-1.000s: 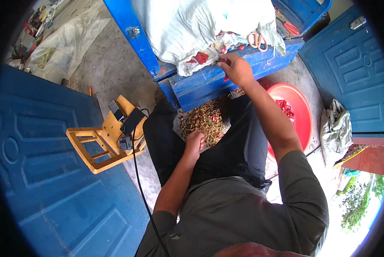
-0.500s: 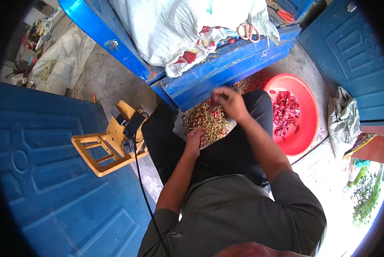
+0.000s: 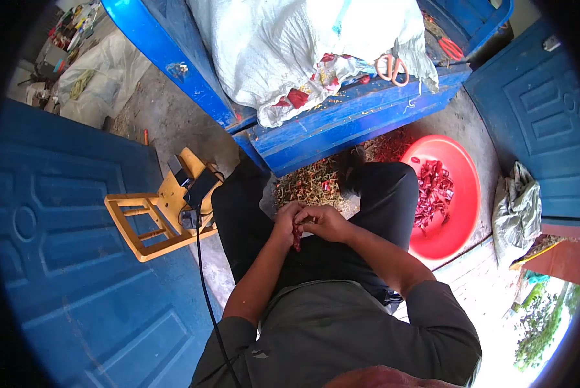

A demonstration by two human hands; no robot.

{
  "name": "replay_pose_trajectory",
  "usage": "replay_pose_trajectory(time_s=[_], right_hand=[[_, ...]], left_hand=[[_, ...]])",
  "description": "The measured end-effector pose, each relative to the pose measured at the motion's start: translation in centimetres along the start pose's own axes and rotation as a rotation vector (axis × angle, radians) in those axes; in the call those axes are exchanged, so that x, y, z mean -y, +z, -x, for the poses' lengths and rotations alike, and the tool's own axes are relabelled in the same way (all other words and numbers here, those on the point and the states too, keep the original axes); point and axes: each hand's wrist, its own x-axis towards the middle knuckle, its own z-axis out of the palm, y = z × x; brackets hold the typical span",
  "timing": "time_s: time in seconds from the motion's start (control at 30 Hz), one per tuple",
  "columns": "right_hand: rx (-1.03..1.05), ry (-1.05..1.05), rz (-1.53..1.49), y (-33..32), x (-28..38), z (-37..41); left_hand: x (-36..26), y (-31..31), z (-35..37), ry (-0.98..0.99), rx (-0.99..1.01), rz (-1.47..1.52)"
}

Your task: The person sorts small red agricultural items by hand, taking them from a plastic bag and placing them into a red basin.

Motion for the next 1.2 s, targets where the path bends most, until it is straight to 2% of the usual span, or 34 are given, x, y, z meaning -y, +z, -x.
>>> replay_pose_trajectory(time_s=[0.03, 0.1, 0.13, 0.2, 0.23, 0.3, 0.33, 0.4, 0.53, 0.63, 0.7, 0.73, 0.8, 0.83, 0.9, 0.93, 1.0, 1.03, 1.1, 1.13, 1.2], right_hand=[[0.01, 0.001, -0.004, 0.1, -0.1, -0.4], [-0.085, -0.217, 0.392, 0.5, -0.3, -1.2], [-0.083, -0.218, 0.391, 0.9, -0.7, -1.5], [-0.231, -0.076, 0.48, 1.9, -1.6, -2.1], [-0.23, -0.079, 0.482, 2.2, -2.0, -2.4], [-0.432, 0.021, 0.541, 2.6, -2.8, -2.7], [-0.433, 0.021, 0.545, 2.6, -3.2, -2.7], [-0.623, 0.0, 0.49, 2.4, -3.9, -2.7], [-0.59, 0.086, 0.502, 1.6, -5.2, -2.6], [-0.545, 0.162, 0.427, 1.6, -6.8, -2.6], [-0.47, 0.442, 0.066, 1.3, -7.0, -2.9], [-0.467, 0.441, 0.072, 1.0, -6.6, -2.9], [-0.437, 0.699, -0.492, 0.4, -5.7, -2.7], [-0.433, 0.7, -0.488, 0.3, -5.6, -2.7], [-0.451, 0.647, -0.68, 0.1, -5.6, -2.8], [-0.446, 0.653, -0.677, 0.1, -5.7, -2.8], [-0.517, 0.411, -0.26, 0.1, -5.3, -3.2], [-0.511, 0.414, -0.258, -0.2, -4.7, -3.5], [-0.521, -0.3, 0.537, -0.8, -3.1, -3.7], [-0.517, -0.296, 0.535, -1.1, -2.6, -3.8], [-0.454, -0.188, 0.347, -1.5, -2.4, -3.8]], left_hand=[[0.1, -0.3, 0.0, 0.001, -0.01, 0.004], [0.0, -0.7, 0.1, -0.023, -0.034, 0.074], [-0.2, -0.7, 0.2, -0.022, -0.037, 0.074], [-0.7, -0.5, 0.4, -0.119, -0.071, -0.053], [0.2, -1.1, -0.7, -0.116, -0.07, -0.052], [1.6, -1.5, -2.8, -0.083, -0.171, -0.053], [1.5, -1.4, -2.8, -0.082, -0.167, -0.051], [1.0, -1.1, -2.8, -0.111, -0.102, -0.142], [1.2, -0.5, -2.3, -0.081, -0.115, -0.174], [1.3, -0.6, -1.7, -0.121, -0.048, -0.201], [0.9, -0.2, -1.2, -0.142, -0.08, -0.186], [0.6, 0.1, -0.9, -0.14, -0.079, -0.181], [0.0, 0.4, -0.3, -0.136, -0.085, -0.185], [-0.2, 0.3, -0.3, -0.134, -0.087, -0.181], [-0.1, 0.0, -0.2, -0.059, 0.013, -0.088], [0.0, -0.2, -0.3, -0.061, 0.009, -0.081], [0.0, -0.1, -0.9, -0.048, 0.038, -0.038], [-0.1, 0.0, -1.1, -0.048, 0.034, -0.034], [-0.2, 0.1, -1.3, -0.061, 0.03, -0.007], [-0.3, 0.1, -1.3, -0.065, 0.027, -0.005], [-0.5, -0.1, -1.2, -0.063, 0.096, 0.015]])
